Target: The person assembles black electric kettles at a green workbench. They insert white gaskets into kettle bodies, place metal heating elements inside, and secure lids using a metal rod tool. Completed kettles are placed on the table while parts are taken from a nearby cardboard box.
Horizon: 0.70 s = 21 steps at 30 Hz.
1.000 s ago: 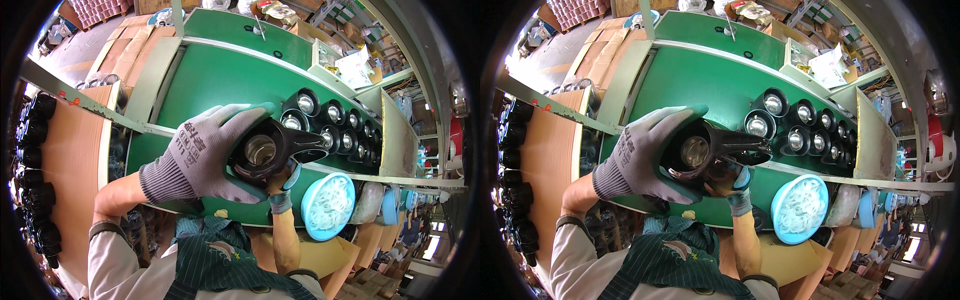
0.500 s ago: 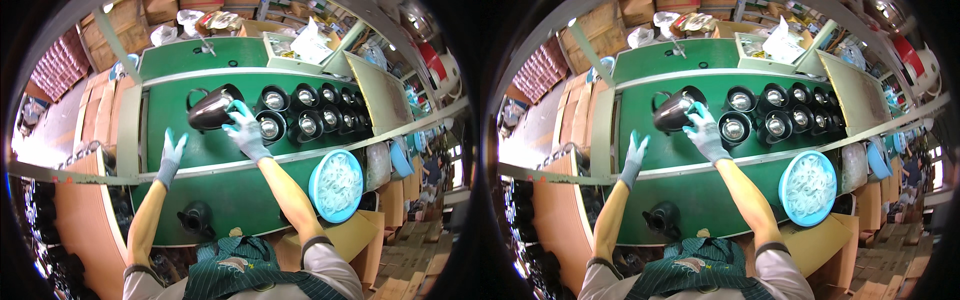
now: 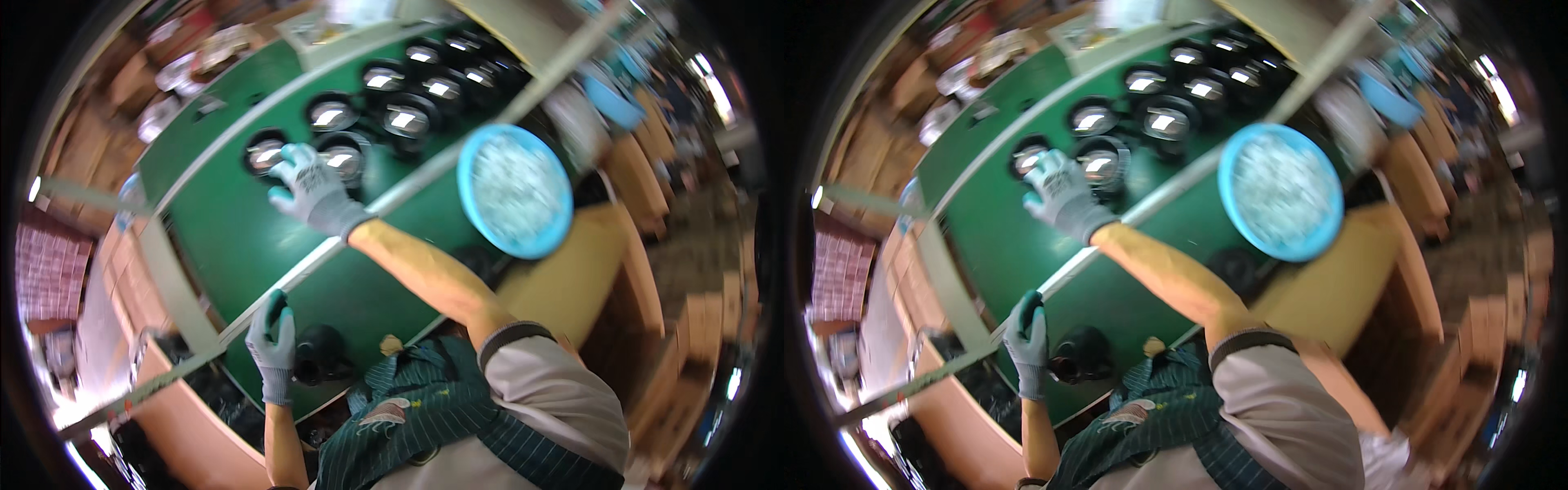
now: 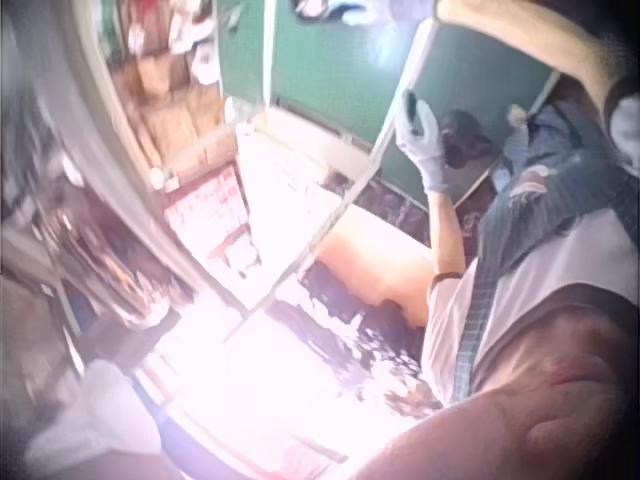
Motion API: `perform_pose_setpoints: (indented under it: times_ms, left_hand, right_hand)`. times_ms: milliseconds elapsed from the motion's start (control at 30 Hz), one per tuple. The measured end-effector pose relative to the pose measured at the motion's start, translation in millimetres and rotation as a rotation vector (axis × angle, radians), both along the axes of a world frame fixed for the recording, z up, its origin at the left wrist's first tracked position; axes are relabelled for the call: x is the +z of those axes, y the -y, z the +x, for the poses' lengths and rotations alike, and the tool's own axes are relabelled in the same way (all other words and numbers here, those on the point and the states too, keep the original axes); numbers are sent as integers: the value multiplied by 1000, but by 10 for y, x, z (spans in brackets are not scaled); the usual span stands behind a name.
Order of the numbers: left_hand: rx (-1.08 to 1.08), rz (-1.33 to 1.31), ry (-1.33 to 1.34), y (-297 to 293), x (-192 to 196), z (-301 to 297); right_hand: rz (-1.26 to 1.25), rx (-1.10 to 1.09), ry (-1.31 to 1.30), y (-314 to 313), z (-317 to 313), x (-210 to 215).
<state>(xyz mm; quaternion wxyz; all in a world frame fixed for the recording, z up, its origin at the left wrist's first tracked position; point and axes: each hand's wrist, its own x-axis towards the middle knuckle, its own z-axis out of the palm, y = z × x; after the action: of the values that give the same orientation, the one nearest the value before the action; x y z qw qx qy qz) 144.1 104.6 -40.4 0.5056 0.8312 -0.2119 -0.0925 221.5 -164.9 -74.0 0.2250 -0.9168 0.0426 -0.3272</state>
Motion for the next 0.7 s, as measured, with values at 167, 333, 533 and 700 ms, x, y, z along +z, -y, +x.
perform_pose_setpoints:
  times_ms: [167,333,533,700]
  left_hand:
    - [-491,130,19,1342,-106,-264]
    - [-1084,202,432,3311,-686,-1066]
    - [-1221,203,607,5001,-2182,-1670]
    - [-1192,728,768,5101,-2052,-1898]
  right_hand:
    - [409,-157,33,275,-2565,633]
    - [165,-1006,-98,757,-5626,1008]
    - [616,-1353,-1191,904,-8960,243]
    - [1486,-1029,-1516,884,-9394,-19]
